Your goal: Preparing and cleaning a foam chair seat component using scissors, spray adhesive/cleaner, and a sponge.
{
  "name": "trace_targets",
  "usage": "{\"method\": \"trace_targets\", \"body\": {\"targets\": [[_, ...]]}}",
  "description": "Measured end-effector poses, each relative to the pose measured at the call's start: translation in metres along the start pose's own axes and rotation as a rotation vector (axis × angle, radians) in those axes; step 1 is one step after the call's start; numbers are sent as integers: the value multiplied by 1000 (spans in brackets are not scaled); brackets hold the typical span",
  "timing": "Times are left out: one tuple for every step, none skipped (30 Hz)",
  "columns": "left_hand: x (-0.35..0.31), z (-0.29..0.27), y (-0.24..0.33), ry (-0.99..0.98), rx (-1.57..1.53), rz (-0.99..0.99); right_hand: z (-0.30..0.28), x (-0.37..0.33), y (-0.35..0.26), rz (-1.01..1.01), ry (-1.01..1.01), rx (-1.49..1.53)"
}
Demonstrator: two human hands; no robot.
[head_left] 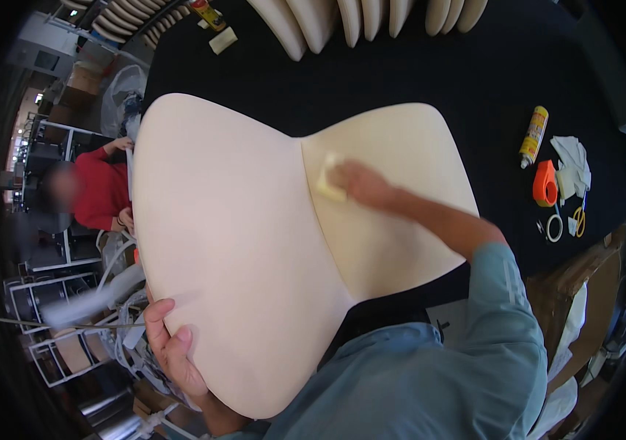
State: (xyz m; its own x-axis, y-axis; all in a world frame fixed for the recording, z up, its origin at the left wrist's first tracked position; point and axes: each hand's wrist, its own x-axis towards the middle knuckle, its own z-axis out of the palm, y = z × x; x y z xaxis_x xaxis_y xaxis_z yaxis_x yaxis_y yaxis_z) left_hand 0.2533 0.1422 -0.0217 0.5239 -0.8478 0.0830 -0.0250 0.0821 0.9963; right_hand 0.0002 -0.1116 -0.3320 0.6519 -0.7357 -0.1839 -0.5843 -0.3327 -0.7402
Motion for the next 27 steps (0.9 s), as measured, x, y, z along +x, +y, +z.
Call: {"method": "trace_targets", "body": {"targets": [[-1,-2,4,-7,-16,-22,-13,21,28,-404,193,-798],[0,-2,2,-7,-36,-36,-35,39,17,-376,325,-803],[1,2,2,-19,-42,-39,-35,60,18,-312,406,-762],[2,5,2,13,-35,-41,-25,80,25,-237,486,-723],[1,8,4,38,-25,-47,4,104,38,-40,249,-592],[-2,0,5,55,-36,-55,18,96,0,49,21,-355],[-1,-6,6,39,-42,-66,48,72,0,-313,304,-434],[-1,-15,4,8,-44,-46,51,40,-16,-485,244,-677],[-2,-19,3,-33,-47,-26,56,11,-10,-595,204,-698],[-2,-18,3,-28,-64,-48,33,-16,-12,-694,-75,-789],[0,-16,0,-44,-75,-54,16,-31,6,-481,-114,-511],[2,-16,0,-87,-58,-59,2,-43,27,-267,-146,-219],[3,-14,3,-129,-39,-65,-13,-42,71,-252,77,-222],[-1,-19,5,-128,-47,-69,-55,-40,72,-61,215,-105],[-2,-20,7,-114,-18,-55,-108,-42,43,217,324,155],[-1,-18,6,-111,5,-40,-142,-42,34,510,501,454],[0,-26,4,-119,7,-50,-159,-43,32,806,678,756],[0,-40,0,-70,100,-27,-146,-57,60,819,685,754],[1,-49,-3,-19,192,0,-119,-75,110,489,762,153],[2,-50,-4,-22,191,-6,-100,-86,141,131,767,-437],[-4,-50,-5,-37,188,28,-76,-105,132,98,733,-392],[-9,-48,-5,-58,182,63,-53,-126,114,-50,685,-373],[-13,-38,-2,-49,180,58,-34,-152,96,-118,540,-375],[-13,-18,5,15,132,-5,-17,-171,71,-185,477,-376],[-12,-7,9,71,91,-67,-14,-186,51,-258,367,-426],[-11,-5,8,65,98,-69,-16,-181,62,-296,398,-403],[-10,-5,9,72,155,-60,-23,-174,78,-324,428,-379]]}}
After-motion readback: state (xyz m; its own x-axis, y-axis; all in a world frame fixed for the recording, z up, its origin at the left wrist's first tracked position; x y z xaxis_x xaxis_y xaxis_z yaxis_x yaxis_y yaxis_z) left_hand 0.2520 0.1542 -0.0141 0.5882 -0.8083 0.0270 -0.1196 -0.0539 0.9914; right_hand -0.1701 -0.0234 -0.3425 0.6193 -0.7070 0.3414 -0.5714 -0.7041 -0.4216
